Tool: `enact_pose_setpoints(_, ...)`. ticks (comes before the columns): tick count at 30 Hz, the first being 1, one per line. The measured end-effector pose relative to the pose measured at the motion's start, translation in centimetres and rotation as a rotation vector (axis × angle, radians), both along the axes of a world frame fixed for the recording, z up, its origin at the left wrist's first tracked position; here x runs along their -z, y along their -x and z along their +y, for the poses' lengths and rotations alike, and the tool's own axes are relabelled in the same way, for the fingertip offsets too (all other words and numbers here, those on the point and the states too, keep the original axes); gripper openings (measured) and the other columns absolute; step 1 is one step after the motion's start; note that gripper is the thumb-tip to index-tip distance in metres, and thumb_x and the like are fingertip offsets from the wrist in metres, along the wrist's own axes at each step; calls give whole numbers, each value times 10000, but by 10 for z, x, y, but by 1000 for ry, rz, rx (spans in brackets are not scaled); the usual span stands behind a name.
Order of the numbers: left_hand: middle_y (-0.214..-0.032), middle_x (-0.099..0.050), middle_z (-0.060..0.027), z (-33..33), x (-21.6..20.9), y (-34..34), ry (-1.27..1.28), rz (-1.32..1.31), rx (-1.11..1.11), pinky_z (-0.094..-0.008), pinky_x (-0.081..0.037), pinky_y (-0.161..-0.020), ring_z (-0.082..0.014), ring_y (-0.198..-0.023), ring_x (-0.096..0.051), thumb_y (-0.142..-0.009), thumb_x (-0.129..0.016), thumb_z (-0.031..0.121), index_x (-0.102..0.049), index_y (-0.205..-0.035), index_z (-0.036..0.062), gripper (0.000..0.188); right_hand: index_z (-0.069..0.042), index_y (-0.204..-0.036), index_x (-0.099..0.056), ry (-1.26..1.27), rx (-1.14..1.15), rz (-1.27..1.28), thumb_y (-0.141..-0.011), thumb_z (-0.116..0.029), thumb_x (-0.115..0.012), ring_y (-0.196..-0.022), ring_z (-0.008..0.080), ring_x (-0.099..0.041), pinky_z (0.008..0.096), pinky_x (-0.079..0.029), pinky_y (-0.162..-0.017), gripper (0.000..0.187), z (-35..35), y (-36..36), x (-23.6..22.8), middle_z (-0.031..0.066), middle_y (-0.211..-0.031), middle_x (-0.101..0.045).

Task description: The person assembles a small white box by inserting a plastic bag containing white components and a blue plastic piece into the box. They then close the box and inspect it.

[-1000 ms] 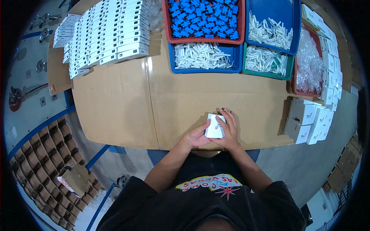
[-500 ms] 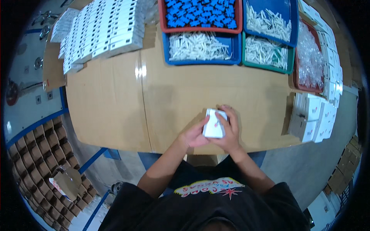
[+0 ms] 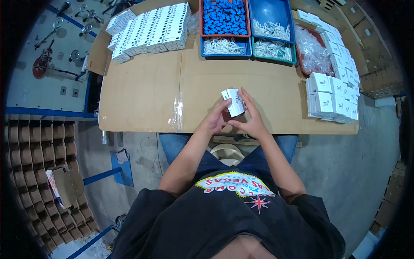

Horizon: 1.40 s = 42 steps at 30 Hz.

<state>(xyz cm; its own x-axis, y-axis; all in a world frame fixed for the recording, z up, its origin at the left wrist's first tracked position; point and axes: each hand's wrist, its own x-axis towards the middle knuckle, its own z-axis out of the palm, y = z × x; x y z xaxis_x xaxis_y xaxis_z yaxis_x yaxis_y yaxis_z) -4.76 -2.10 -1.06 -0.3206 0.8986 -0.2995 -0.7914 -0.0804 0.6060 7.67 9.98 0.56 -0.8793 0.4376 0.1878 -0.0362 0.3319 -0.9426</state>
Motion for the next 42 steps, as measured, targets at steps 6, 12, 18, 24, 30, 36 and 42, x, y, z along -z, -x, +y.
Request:
enact_pose_setpoints(6,-1430,-496,-133,-43,-53,-44,-109,336,-142,-430,-488,-1045,-261,-1308,-521,-853,-735,96,-293,-1524,121,804,-96,-1506,-449,43,-131,14,-758,-238,-844,-1489,333,-313,444,-311,-1177,858,-31,-57,-53,186,-1607,-312)
enact_pose_setpoints(12,-1557,-373,-176,-54,-89,-64,-96,1073,-180,-457,-318,-1192,-304,-1427,-405,-715,-851,112,-276,-1523,96,991,-52,-1502,-433,461,-221,31,-924,-215,-673,-1394,273,-453,405,-376,-1128,646,-25,-78,-70,151,-1525,-450)
enact_pose_setpoints(18,-1610,-293,-192,-54,-102,-63,-87,1371,-165,-476,-288,-1215,-341,-1482,-332,-693,-835,87,-322,-1521,113,974,-37,-1347,-502,401,-83,-69,-984,-187,-646,-1165,168,-587,349,-511,-935,419,-34,-66,-105,77,-1289,-597)
enact_pose_setpoints(24,-1604,-281,-173,-48,-105,-69,-76,947,-78,-486,-367,-1157,-347,-1440,-374,-767,-810,219,-191,-1584,146,1028,-31,-1373,-504,197,-5,36,-926,-163,-698,-1224,220,-584,389,-494,-1002,505,-27,-57,-105,127,-1322,-596)
enact_pose_setpoints(30,-1289,-546,-68,-36,-101,-71,132,-28,51,-395,-536,-914,-179,-1081,-608,-1018,-417,620,-349,-1486,170,653,4,-1369,-550,-174,-42,97,-867,-124,-720,-1292,333,-569,403,-469,-1050,545,-19,-56,-89,208,-1416,-559)
enact_pose_setpoints(36,-1005,-592,5,-7,-90,-76,391,147,-210,-334,-512,-829,-117,-930,-603,-1021,-477,550,-520,-1272,157,469,25,-1365,-556,-366,45,104,-910,-83,-646,-1183,370,-639,393,-529,-968,476,-22,-38,-70,232,-1366,-594)
enact_pose_setpoints(42,-956,-574,10,3,-73,-73,348,95,-334,-279,-476,-754,-95,-875,-562,-1037,-486,485,-568,-1180,121,399,43,-1403,-498,-386,60,15,-966,-57,-540,-1124,368,-660,411,-554,-903,451,-29,-28,-51,235,-1342,-603)
